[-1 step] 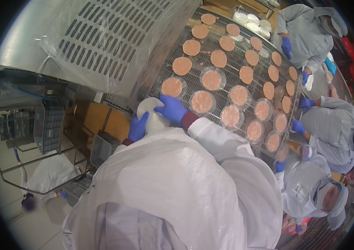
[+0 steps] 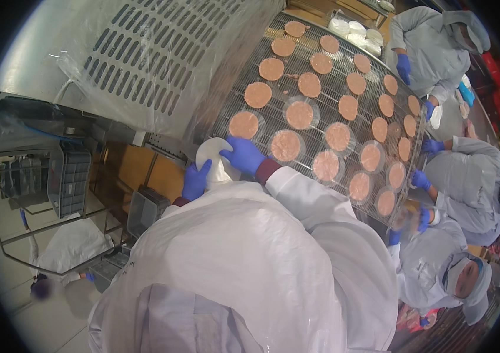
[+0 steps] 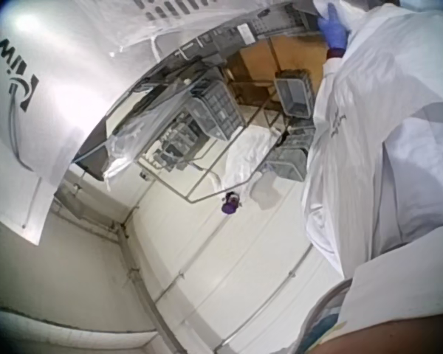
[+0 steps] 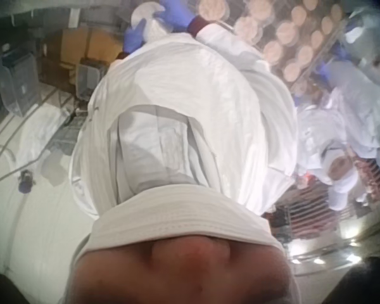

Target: The person picks up white circular discs and places them on top of pink circular discs arranged on a metal wire rack. The person handles the discs one at a time, stacking them in rows while other workers perform similar actions nearby.

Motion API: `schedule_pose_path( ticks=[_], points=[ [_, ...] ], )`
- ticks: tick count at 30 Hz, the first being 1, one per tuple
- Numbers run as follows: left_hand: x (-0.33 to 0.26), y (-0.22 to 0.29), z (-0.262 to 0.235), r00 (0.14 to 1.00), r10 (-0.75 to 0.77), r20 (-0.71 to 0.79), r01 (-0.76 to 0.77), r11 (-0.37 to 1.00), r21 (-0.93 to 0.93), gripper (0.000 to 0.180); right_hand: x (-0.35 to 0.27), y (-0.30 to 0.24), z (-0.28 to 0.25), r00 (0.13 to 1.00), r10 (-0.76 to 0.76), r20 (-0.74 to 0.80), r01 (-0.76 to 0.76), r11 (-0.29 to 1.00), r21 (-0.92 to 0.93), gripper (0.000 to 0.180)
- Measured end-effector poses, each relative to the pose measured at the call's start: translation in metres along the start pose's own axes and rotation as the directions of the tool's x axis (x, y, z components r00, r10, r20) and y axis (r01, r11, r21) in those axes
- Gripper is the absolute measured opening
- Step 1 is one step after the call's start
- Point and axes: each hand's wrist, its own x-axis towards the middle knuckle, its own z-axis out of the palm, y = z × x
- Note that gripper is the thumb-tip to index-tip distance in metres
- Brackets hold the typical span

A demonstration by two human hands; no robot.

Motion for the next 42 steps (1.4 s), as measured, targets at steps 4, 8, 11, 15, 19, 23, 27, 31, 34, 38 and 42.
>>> schedule_pose_path(
  ticks=[4,8,11,15,19,23,27,31,34,38,42],
  points=[
    [0.000,0.009,-0.002,1.000,-0.028,0.003,0.028,0.999,0.026,0.031,0.014,0.012,-0.015,0.985,-0.107,-0.135,0.126,0.981,0.145,0.022],
    [0.006,0.002,-0.014,0.999,-0.053,0.000,0.053,0.998,0.031,0.034,0.046,0.010,-0.078,0.920,0.392,0.020,-0.387,0.898,0.207,0.014],
    [0.011,-0.014,-0.022,0.999,-0.033,0.011,0.033,0.999,0.001,0.035,0.071,0.056,-0.105,0.878,0.036,-0.477,-0.238,0.898,-0.370,0.027],
    [0.011,-0.007,-0.018,0.992,-0.124,0.011,0.124,0.992,-0.014,0.031,0.089,0.121,-0.065,0.779,-0.352,-0.519,-0.105,0.743,-0.661,0.042],
    [0.009,0.000,-0.020,0.995,-0.094,-0.022,0.095,0.994,0.054,0.031,0.110,0.103,-0.079,0.977,0.005,-0.213,-0.109,0.871,-0.479,0.032],
    [0.005,0.008,-0.011,0.995,-0.094,0.033,0.093,0.996,0.013,0.033,0.112,0.131,-0.139,0.652,-0.197,-0.733,-0.098,0.936,-0.338,0.024],
    [0.011,0.005,-0.007,0.998,-0.020,0.067,0.016,0.998,0.056,0.034,0.114,0.153,-0.148,0.984,0.058,-0.166,-0.099,0.963,-0.249,0.029],
    [0.012,0.013,0.002,0.997,-0.077,0.018,0.076,0.996,0.047,0.034,0.044,0.051,-0.066,0.970,-0.239,-0.032,0.241,0.964,0.116,0.045],
    [0.011,0.023,0.010,0.998,-0.042,0.038,0.042,0.999,0.004,0.034,0.010,0.020,-0.024,0.992,-0.074,-0.100,0.082,0.993,0.079,0.034],
    [0.004,0.034,0.010,0.999,-0.048,0.002,0.048,0.999,0.014,0.033,0.030,0.032,-0.043,0.983,-0.132,-0.130,0.155,0.970,0.189,0.025],
    [-0.001,0.029,0.005,0.993,-0.120,-0.023,0.119,0.992,-0.030,0.032,0.039,-0.010,-0.084,0.993,0.050,-0.106,-0.027,0.977,0.210,0.020]
  ],
)
